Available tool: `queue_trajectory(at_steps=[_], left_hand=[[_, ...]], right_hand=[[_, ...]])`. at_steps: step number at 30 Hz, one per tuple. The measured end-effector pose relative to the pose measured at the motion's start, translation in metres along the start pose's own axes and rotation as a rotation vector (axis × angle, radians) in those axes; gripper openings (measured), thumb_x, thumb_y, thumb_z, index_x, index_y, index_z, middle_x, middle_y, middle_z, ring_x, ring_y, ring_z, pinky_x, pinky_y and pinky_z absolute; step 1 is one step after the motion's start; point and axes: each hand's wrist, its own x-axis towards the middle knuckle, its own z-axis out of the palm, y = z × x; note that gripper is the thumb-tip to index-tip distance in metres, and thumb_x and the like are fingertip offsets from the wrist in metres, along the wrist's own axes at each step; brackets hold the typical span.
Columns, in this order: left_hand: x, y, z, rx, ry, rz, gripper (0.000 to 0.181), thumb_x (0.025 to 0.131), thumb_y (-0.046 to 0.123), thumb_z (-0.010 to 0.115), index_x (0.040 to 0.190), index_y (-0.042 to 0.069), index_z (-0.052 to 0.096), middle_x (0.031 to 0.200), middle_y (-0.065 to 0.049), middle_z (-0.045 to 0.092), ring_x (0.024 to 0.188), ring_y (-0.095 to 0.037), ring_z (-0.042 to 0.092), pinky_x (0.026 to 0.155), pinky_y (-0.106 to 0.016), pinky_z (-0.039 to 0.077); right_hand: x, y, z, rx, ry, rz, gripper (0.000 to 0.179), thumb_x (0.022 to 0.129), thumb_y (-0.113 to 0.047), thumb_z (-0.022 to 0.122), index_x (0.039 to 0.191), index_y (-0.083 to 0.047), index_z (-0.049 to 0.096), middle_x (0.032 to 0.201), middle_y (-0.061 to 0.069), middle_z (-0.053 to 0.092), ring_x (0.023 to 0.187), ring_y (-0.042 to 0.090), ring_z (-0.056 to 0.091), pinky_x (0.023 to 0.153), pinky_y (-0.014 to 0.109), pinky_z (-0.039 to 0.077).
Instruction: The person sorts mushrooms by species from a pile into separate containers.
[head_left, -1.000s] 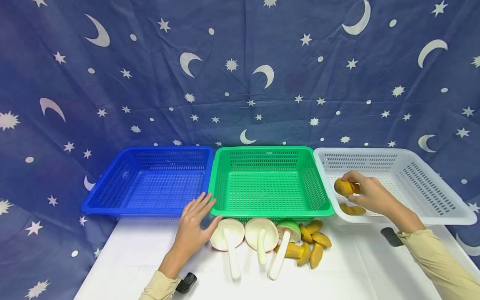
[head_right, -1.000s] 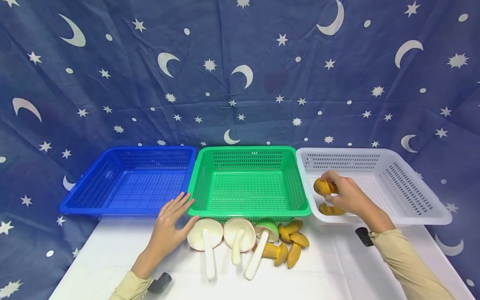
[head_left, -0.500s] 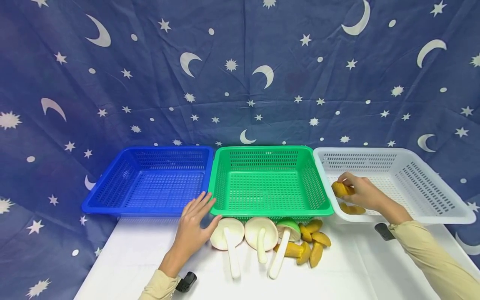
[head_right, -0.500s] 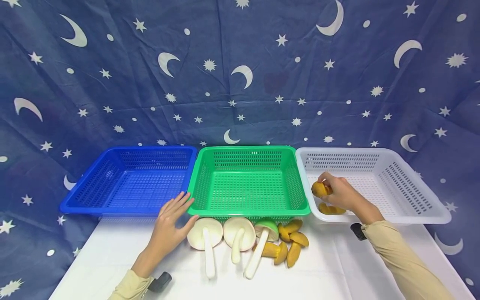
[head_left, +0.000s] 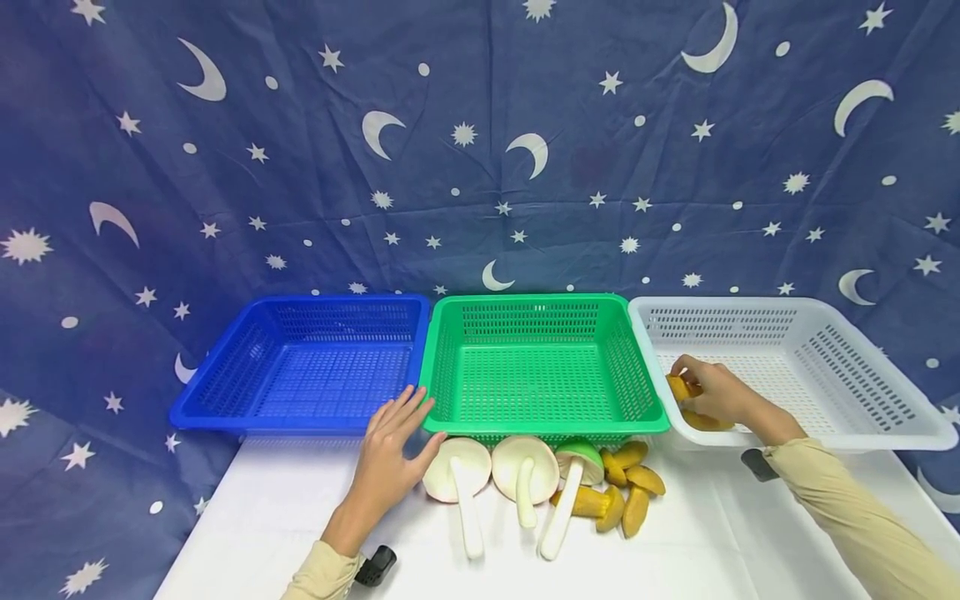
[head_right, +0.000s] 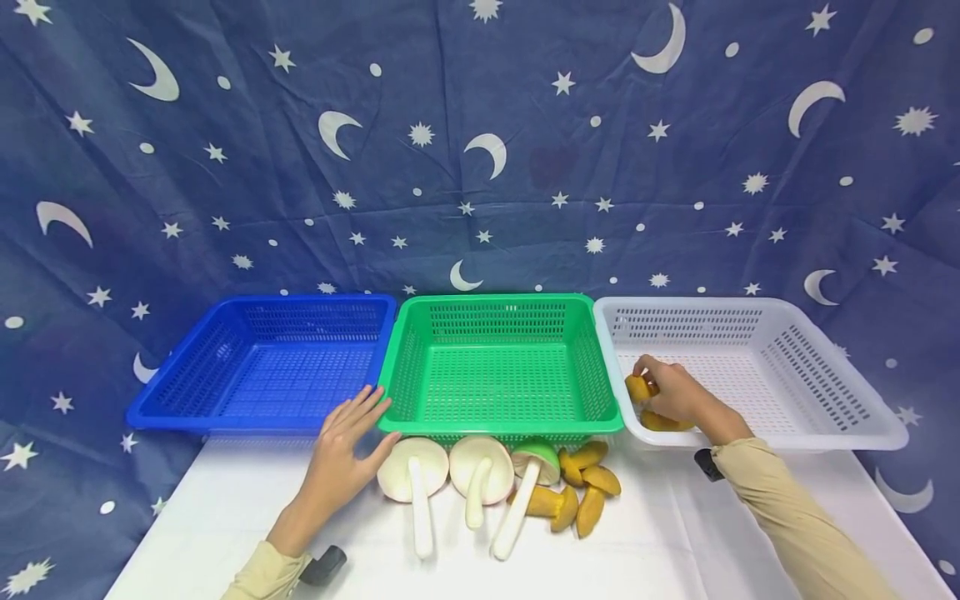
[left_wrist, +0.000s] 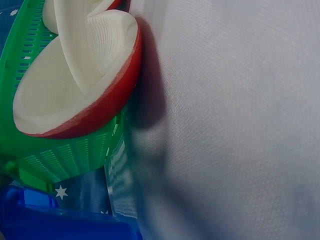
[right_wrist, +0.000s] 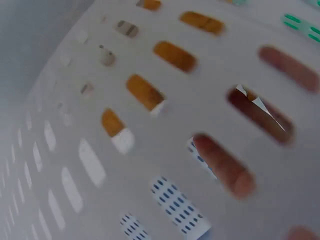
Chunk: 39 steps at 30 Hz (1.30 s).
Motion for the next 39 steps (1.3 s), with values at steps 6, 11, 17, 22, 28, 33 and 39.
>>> queue_trajectory(at_steps=[6, 11, 17, 22, 28, 33, 39], left_hand=[[0.000, 0.001, -0.001, 0.000, 0.007, 0.004, 0.050, 0.083, 0.029, 0.072, 0.124, 0.001, 0.062, 0.135, -0.014, 0.053, 0.130, -0.033, 0.043, 0.111, -0.047, 0.024], [0.001, 0.002, -0.001, -0.002, 0.006, 0.007, 0.051, 0.083, 0.029, 0.072, 0.124, 0.001, 0.061, 0.135, -0.014, 0.053, 0.130, -0.032, 0.043, 0.111, -0.047, 0.024], [0.000, 0.001, 0.000, 0.005, 0.010, 0.015, 0.051, 0.083, 0.029, 0.072, 0.124, 0.002, 0.061, 0.135, -0.013, 0.053, 0.130, -0.032, 0.043, 0.111, -0.047, 0.023], [0.000, 0.000, 0.000, 0.009, 0.020, 0.019, 0.051, 0.083, 0.030, 0.072, 0.125, 0.003, 0.061, 0.135, -0.013, 0.053, 0.129, -0.032, 0.043, 0.111, -0.047, 0.024], [-0.001, 0.000, 0.000, 0.004, 0.013, 0.011, 0.051, 0.083, 0.030, 0.072, 0.125, 0.003, 0.061, 0.136, -0.012, 0.052, 0.131, -0.031, 0.042, 0.112, -0.047, 0.023], [-0.001, -0.001, 0.001, 0.013, 0.028, 0.023, 0.051, 0.083, 0.031, 0.072, 0.125, 0.003, 0.061, 0.135, -0.013, 0.053, 0.130, -0.031, 0.043, 0.111, -0.047, 0.024], [-0.001, -0.002, 0.002, 0.014, 0.043, 0.035, 0.050, 0.083, 0.030, 0.072, 0.124, 0.002, 0.062, 0.134, -0.014, 0.054, 0.128, -0.033, 0.045, 0.111, -0.047, 0.025]], right_hand=[[0.004, 0.004, 0.005, -0.007, -0.004, 0.004, 0.036, 0.075, 0.002, 0.070, 0.108, 0.002, 0.055, 0.094, 0.020, 0.065, 0.087, 0.035, 0.061, 0.073, 0.049, 0.050], [0.002, 0.004, 0.006, -0.004, -0.011, 0.032, 0.033, 0.077, 0.000, 0.067, 0.108, 0.004, 0.056, 0.096, 0.022, 0.065, 0.091, 0.040, 0.060, 0.076, 0.052, 0.050], [-0.002, -0.001, 0.001, -0.017, -0.007, 0.052, 0.032, 0.081, -0.008, 0.067, 0.109, 0.003, 0.057, 0.104, 0.027, 0.063, 0.099, 0.046, 0.058, 0.080, 0.057, 0.049], [-0.007, -0.006, -0.006, -0.028, 0.016, 0.021, 0.032, 0.083, -0.011, 0.067, 0.110, 0.003, 0.057, 0.104, 0.026, 0.063, 0.098, 0.044, 0.058, 0.078, 0.056, 0.050], [-0.018, -0.016, -0.014, -0.029, 0.056, 0.010, 0.034, 0.082, -0.009, 0.068, 0.111, 0.004, 0.057, 0.107, 0.024, 0.062, 0.101, 0.045, 0.057, 0.081, 0.058, 0.048], [-0.028, -0.024, -0.020, -0.030, 0.113, -0.009, 0.032, 0.081, -0.009, 0.070, 0.109, 0.002, 0.059, 0.105, 0.022, 0.063, 0.099, 0.044, 0.058, 0.080, 0.056, 0.049], [-0.039, -0.038, -0.025, -0.038, 0.166, -0.054, 0.029, 0.081, -0.009, 0.071, 0.106, 0.001, 0.061, 0.105, 0.021, 0.064, 0.098, 0.042, 0.059, 0.078, 0.057, 0.050]])
